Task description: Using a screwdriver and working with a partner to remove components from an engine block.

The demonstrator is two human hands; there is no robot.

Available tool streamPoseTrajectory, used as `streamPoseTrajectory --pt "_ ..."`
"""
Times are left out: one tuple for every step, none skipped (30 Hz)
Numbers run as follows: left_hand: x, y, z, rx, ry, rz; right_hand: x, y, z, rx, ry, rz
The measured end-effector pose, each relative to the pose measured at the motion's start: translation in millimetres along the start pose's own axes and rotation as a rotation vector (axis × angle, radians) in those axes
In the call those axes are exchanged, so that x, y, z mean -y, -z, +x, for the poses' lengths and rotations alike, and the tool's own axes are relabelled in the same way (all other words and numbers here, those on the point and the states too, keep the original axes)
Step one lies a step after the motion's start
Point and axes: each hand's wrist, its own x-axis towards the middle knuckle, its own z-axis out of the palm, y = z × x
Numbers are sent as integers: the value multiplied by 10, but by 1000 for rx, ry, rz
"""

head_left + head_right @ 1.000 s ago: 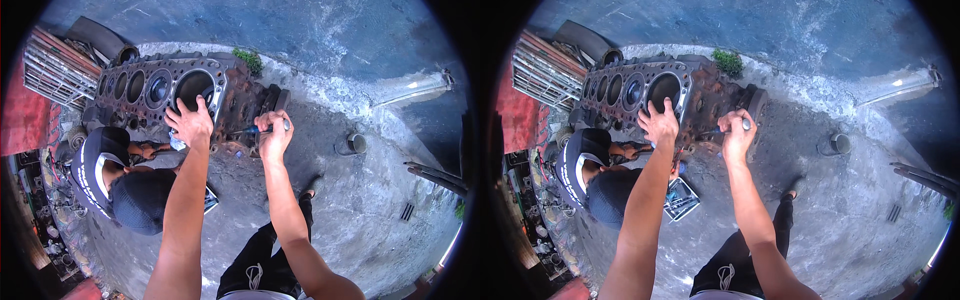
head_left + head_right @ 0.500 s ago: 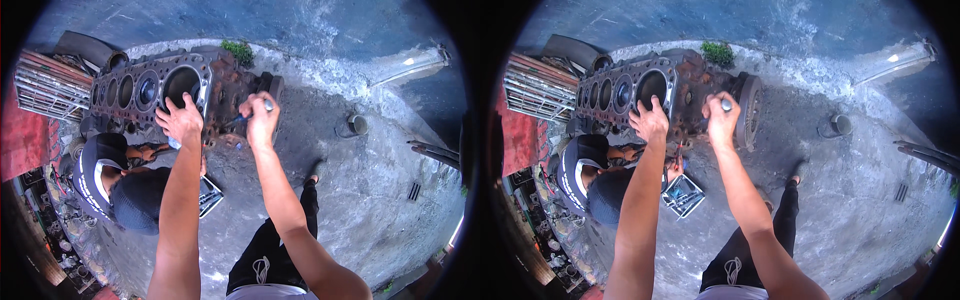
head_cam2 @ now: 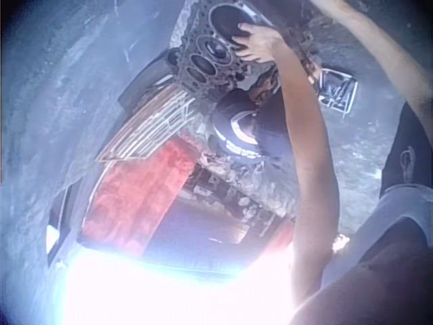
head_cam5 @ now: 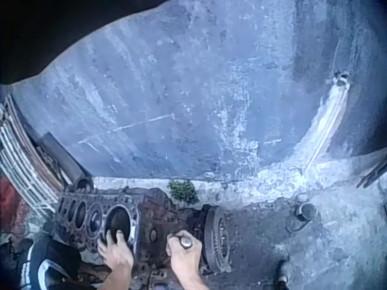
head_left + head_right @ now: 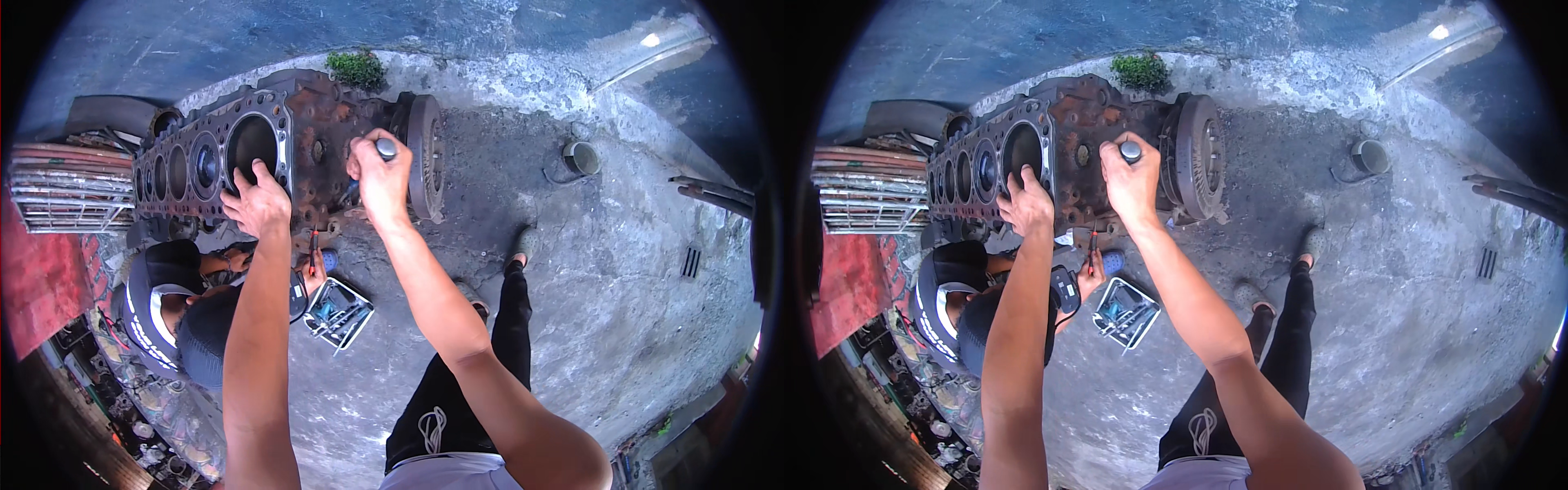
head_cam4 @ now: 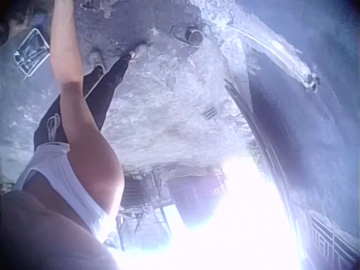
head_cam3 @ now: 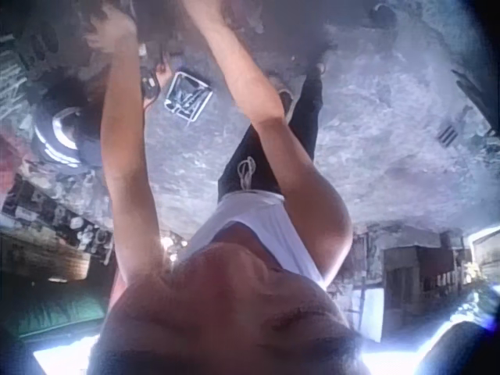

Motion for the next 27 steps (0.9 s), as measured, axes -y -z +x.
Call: streamPoseTrajectory --pt "-6 -19 7 -4 -3 5 45 7 -24 40 35 54" --pt "-21 -43 19 2 -2 -4 -45 -4 -74 22 -16 23" --pt "-124 -71 -97 31 -13 -19 -278 148 20 26 107 -257" --pt "-163 -40 -70 30 -26 -27 -271 123 98 86 62 -256" --pt "-112 -34 -104 38 -16 -45 -247 129 135 146 19 -256" --pt "-40 5 -22 5 -7 -20 -199 10 124 109 -42 -190" --pt "33 10 -2 -3 8 6 -114 -2 82 162 -87 -51" --pt "67 27 32 1 25 24 -87 -18 13 190 -62 33" --pt "-8 47 -18 20 26 28 -13 -12 -12 216 -29 107" --pt "-83 13 -58 31 9 2 -127 77 26 190 -31 -82" --pt "-135 -15 -99 41 -6 -24 -210 195 124 125 27 -244" --pt "-77 -36 -68 25 -22 -25 -172 158 127 131 -17 -126" --pt "-22 0 -56 33 -2 -4 -67 58 130 142 -64 -6" --pt "-10 32 -11 27 -1 4 38 -23 64 126 16 -70" --pt "-2 57 -46 39 1 12 153 -30 7 144 20 90" --pt "-9 33 -43 38 -8 1 111 -46 -33 155 8 17" --pt "-14 49 -45 37 -4 -32 19 -45 -76 166 -4 -56" --pt "-123 13 -132 59 -28 -65 -241 156 53 234 144 -354" --pt "-111 -14 -114 48 -39 -70 -229 119 116 251 57 -307" --pt "-88 -24 -117 47 -32 -55 -191 130 140 233 -27 -200" --pt "4 -6 -51 38 -8 -41 -69 -13 111 231 -122 -94" --pt "27 81 -41 29 -12 -42 81 -109 61 231 -19 -163" --pt "10 82 -39 13 -22 -39 169 -99 75 293 13 28" --pt "-51 60 -67 22 -28 -65 142 -62 78 285 -24 -37" --pt "-114 27 -103 32 -38 -95 49 8 100 276 -55 -104" --pt "-116 -16 -144 38 -45 -92 -106 92 109 275 -51 -182" --pt "-88 0 -117 30 -43 -93 -130 66 152 293 -89 -166"
